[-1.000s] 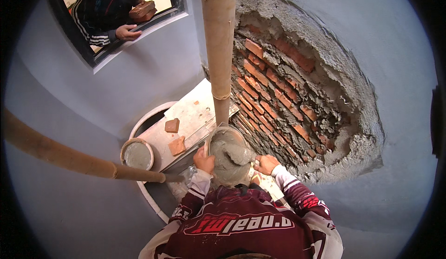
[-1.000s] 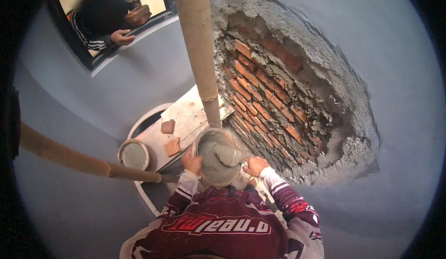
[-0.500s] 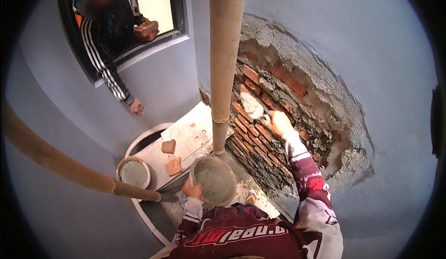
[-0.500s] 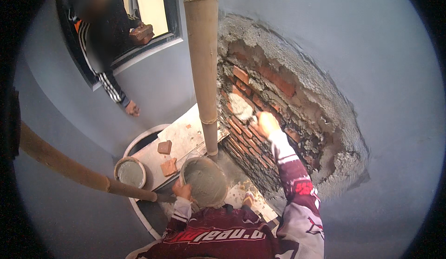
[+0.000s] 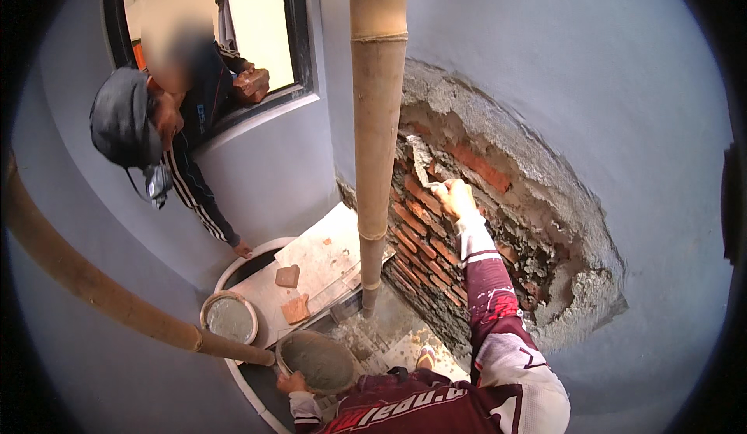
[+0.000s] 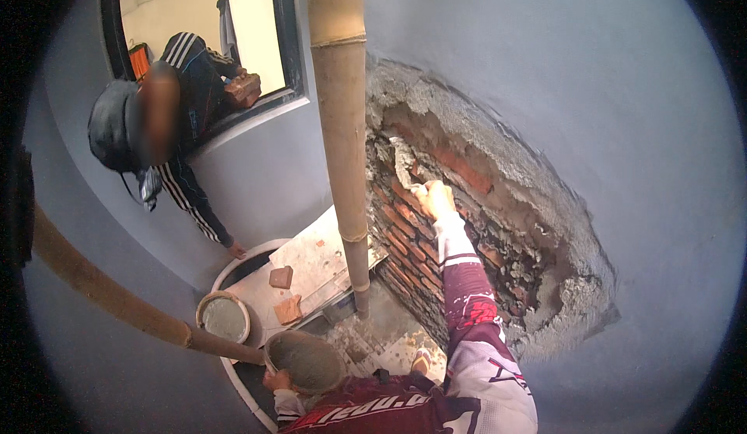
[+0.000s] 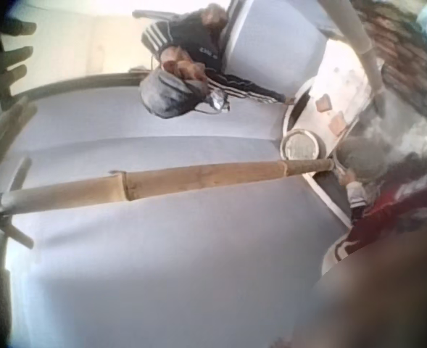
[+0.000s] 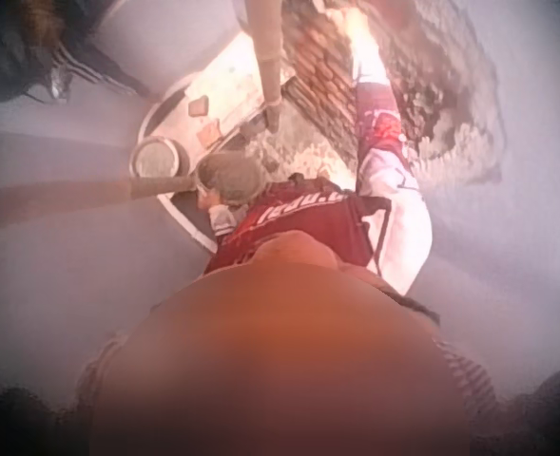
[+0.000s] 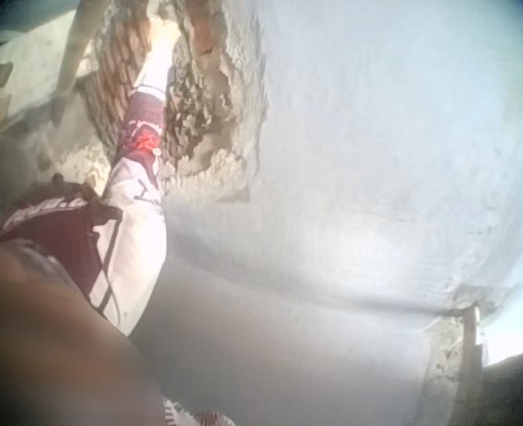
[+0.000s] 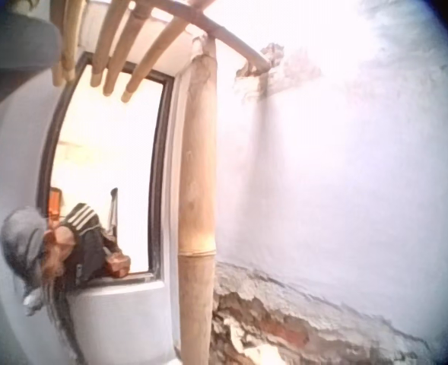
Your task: The person places red bricks into a wall opening and applies mortar with a trowel to secure them. Another person hands bricks through a window while the recorder continues building the brick section.
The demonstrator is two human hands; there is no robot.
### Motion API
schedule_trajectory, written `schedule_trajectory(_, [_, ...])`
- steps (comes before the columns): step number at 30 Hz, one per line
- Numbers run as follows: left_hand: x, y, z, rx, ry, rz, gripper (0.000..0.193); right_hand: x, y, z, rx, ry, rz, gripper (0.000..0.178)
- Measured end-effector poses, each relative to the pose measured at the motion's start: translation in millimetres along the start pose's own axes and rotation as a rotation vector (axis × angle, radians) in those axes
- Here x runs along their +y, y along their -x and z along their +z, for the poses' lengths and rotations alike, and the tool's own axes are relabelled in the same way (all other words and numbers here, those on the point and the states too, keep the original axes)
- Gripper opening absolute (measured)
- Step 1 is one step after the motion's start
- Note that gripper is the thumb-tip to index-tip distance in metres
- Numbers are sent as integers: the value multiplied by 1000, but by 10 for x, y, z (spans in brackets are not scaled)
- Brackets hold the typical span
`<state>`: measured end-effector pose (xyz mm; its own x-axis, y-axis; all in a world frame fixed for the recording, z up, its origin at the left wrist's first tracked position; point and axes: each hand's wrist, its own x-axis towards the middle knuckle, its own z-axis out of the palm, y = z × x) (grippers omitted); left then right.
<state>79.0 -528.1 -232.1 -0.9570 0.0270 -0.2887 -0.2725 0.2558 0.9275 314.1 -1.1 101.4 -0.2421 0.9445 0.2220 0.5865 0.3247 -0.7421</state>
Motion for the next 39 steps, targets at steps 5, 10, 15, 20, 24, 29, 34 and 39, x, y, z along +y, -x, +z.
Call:
schedule_trajectory(5, [13, -55, -163, 122, -19, -41, 43, 84, 86, -80, 60, 16, -42, 30])
schedule_trajectory(10, [16, -49, -249, 141, -74, 5, 49, 76, 166, -232, 91, -32, 18, 32])
schedule_trajectory(15, [149, 54, -298, 185, -161, -49, 47, 3, 396, -284, 172, 120, -42, 33])
schedule_trajectory(20, [-80, -48, -307, 121, -7, -49, 43, -84, 620, -362, 229, 492, -181, 33])
schedule_trajectory(24, [58, 80, -262, 110, -96, -111, 37, -137, 691, -377, 75, 561, -222, 31])
schedule_trajectory(29, [291, 370, -232, 190, -67, -83, 30, -84, 404, -154, -268, 234, -198, 36])
schedule_trajectory(34, [17, 271, -220, 152, 41, -112, 31, 192, -100, 328, -208, 80, -33, 26])
schedule_trajectory(39, [-121, 252, -363, 114, -32, -31, 31, 282, 381, 258, -45, 191, -101, 29])
